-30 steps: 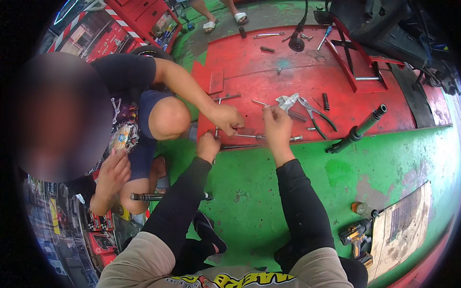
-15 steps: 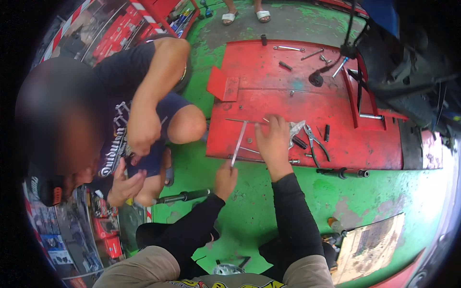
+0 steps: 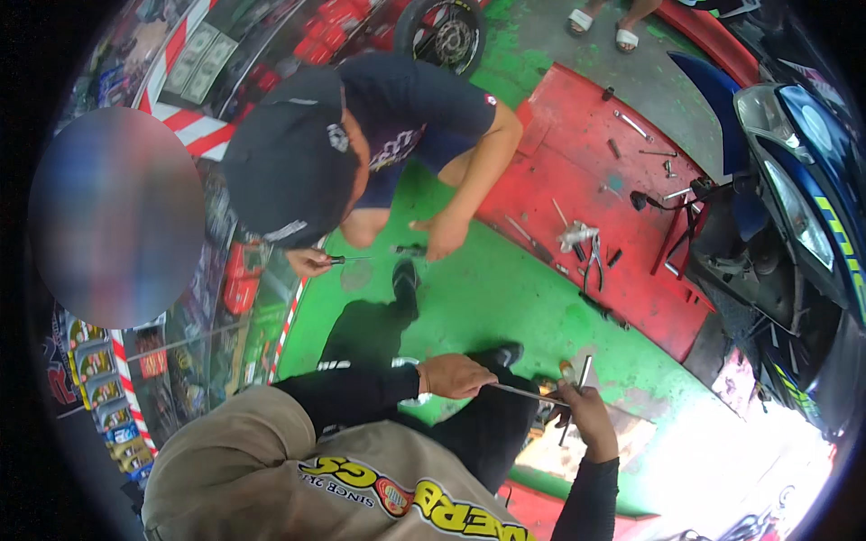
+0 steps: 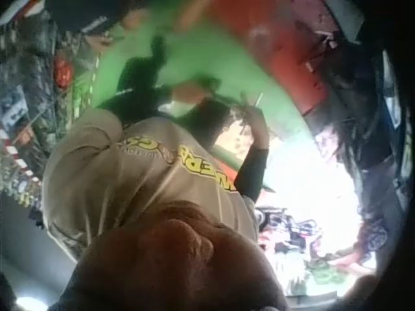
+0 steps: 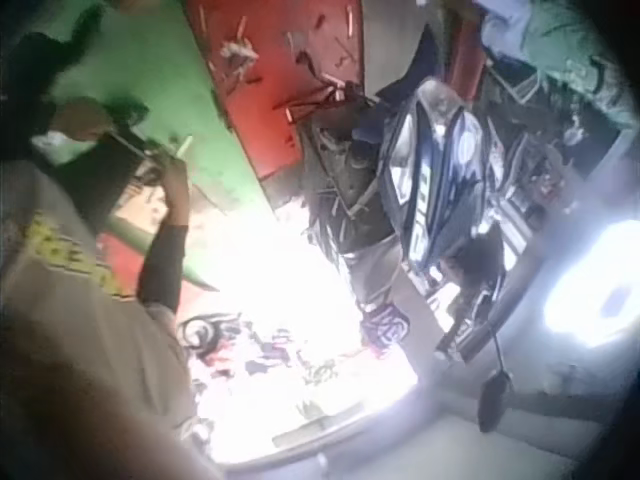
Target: Disassembling and servicing motorcycle front suspension fork tubes using hand tools.
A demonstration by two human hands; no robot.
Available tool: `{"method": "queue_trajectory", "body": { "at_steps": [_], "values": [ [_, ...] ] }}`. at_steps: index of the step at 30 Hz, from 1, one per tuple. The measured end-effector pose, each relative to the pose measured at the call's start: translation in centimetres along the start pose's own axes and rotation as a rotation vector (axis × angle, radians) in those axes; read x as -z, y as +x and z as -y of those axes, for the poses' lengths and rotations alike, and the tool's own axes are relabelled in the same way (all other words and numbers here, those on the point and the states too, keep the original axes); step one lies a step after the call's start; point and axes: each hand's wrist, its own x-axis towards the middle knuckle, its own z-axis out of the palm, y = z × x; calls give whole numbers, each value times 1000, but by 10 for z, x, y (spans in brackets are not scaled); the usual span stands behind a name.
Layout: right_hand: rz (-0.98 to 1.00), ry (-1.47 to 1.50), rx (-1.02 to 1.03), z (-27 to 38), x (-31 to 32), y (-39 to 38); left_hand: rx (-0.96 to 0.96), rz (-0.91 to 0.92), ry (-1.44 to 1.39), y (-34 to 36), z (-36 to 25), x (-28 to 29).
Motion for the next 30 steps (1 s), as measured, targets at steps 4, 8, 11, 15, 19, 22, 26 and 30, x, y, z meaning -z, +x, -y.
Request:
{"method": "queue_trajectory", "body": {
  "at_steps": [4, 8, 11, 15, 19, 22, 26, 30],
  "values": [
    [78, -2, -12, -10, -30, -84, 124, 135, 5, -15, -53, 19],
    [162, 118, -39, 9, -61, -124, 140, -59, 85, -28, -74, 31],
    [40, -108, 38, 13, -85, -131, 175, -358, 207, -30, -97, 48],
    [-39, -625, 415, 69, -125, -129, 779, -1014, -72, -51, -71, 29],
    [-14, -1068, 650, 121, -178, -134, 911, -937, -251, -74, -37, 46],
    [2, -1135, 724, 148, -214, -130, 1031, -847, -144, -90, -13, 53],
    [18, -1246, 781, 182, -256, -121, 960, -1055, -743, -102, 30, 44],
    [6, -1314, 826, 200, -283, -105, 972, -1124, -1594, -114, 4, 124]
  ]
}}
